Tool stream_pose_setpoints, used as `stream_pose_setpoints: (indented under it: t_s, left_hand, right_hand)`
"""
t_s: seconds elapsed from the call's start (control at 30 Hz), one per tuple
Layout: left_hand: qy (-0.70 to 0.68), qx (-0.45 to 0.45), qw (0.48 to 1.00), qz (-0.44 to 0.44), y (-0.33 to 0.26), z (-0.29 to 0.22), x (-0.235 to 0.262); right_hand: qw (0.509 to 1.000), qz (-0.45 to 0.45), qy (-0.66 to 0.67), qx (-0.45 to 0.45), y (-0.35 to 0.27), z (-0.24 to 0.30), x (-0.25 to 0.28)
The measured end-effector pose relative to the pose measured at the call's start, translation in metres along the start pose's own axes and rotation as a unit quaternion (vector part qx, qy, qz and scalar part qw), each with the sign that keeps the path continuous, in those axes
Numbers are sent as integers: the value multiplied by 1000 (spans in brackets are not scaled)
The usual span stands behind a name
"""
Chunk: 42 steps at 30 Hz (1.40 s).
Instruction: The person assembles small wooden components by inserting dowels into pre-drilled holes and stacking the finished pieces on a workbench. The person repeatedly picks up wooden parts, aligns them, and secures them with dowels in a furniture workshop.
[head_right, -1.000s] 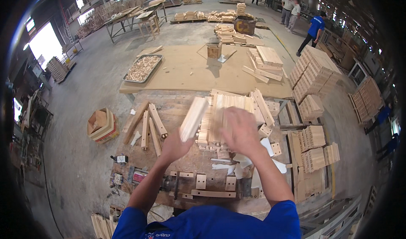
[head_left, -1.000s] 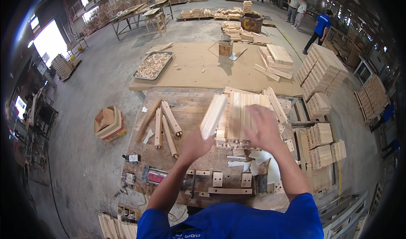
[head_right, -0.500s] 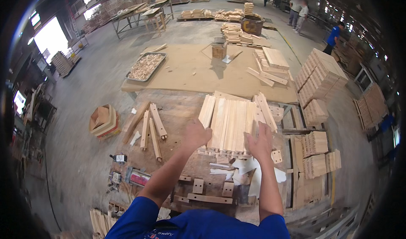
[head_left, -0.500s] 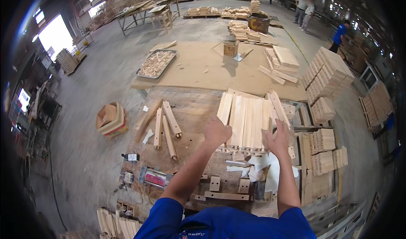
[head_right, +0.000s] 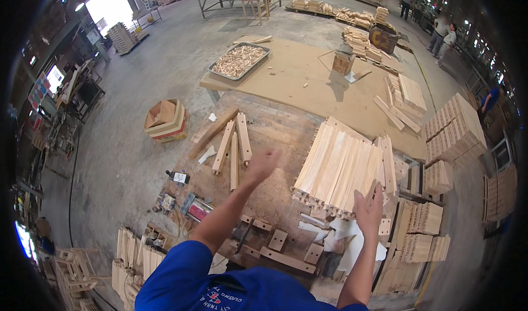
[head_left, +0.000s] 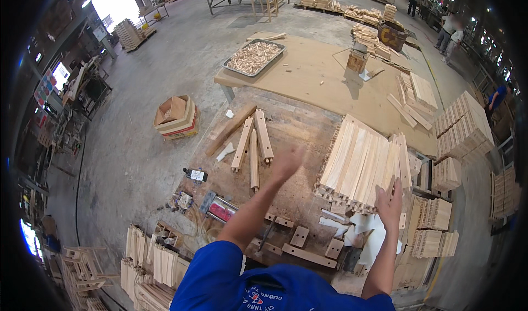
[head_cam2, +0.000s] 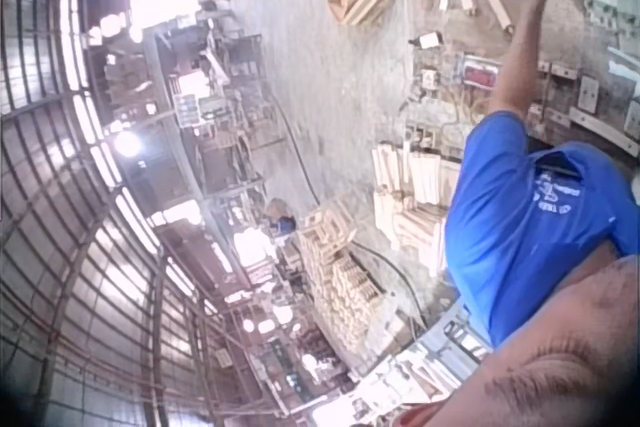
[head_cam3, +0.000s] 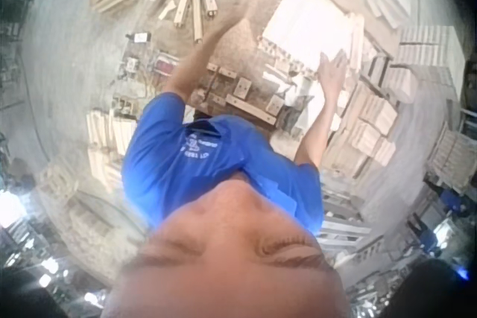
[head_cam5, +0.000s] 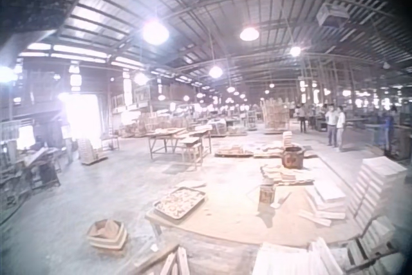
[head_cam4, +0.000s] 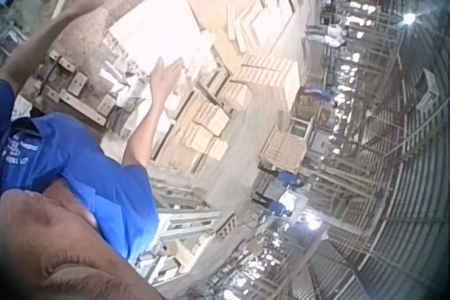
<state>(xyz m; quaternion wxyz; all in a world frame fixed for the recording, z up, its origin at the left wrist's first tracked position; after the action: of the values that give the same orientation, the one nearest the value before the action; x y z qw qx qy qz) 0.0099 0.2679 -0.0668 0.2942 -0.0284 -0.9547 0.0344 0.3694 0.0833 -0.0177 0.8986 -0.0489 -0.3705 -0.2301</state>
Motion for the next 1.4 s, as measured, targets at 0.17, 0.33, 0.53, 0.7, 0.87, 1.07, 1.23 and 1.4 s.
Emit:
stream_pose_setpoints:
  t_s: [0.17,0.33,0.53,0.7,0.87,1.07,1.23,1.4]
  left_hand:
    - [294,105,945,-101,2,92,57]
    - [244,181,949,-81,2,137,61]
    - [205,116,967,-99,14,139,83]
    - [266,104,947,-147,33,125,102]
    - [375,177,901,-127,50,132,107]
    - [335,154,928,-49,49,138,120]
    - [175,84,976,-104,16,124,140]
    - [-302,67,951,13,-36,117,147]
  right_hand:
    - [997,-19,19,-75,-14,-3,20]
    - [996,-55,39,-66,-25,-20,30]
    - [994,-67,55,-62,-40,-10,43]
    - [992,-87,61,-62,-55,-8,55]
    - [993,-79,70,-52,-62,8,59]
    - [993,-61,96,-35,-81,11,65]
    - [993,-65,100,9,-98,44,68]
    - [952,86,279,88,-100,97,-7]
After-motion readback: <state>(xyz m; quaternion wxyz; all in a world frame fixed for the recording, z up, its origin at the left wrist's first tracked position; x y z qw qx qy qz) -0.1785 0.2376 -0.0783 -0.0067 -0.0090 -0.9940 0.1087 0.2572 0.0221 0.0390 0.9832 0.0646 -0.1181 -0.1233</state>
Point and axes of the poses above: each hand's wrist, its own y-axis towards the middle knuckle, its own x-axis out of the back of the hand, z = x × y, the point moved 5 cm from there along y, towards the middle knuckle, and after that the axes turned 5 degrees about -y, right-handed, at the moved point
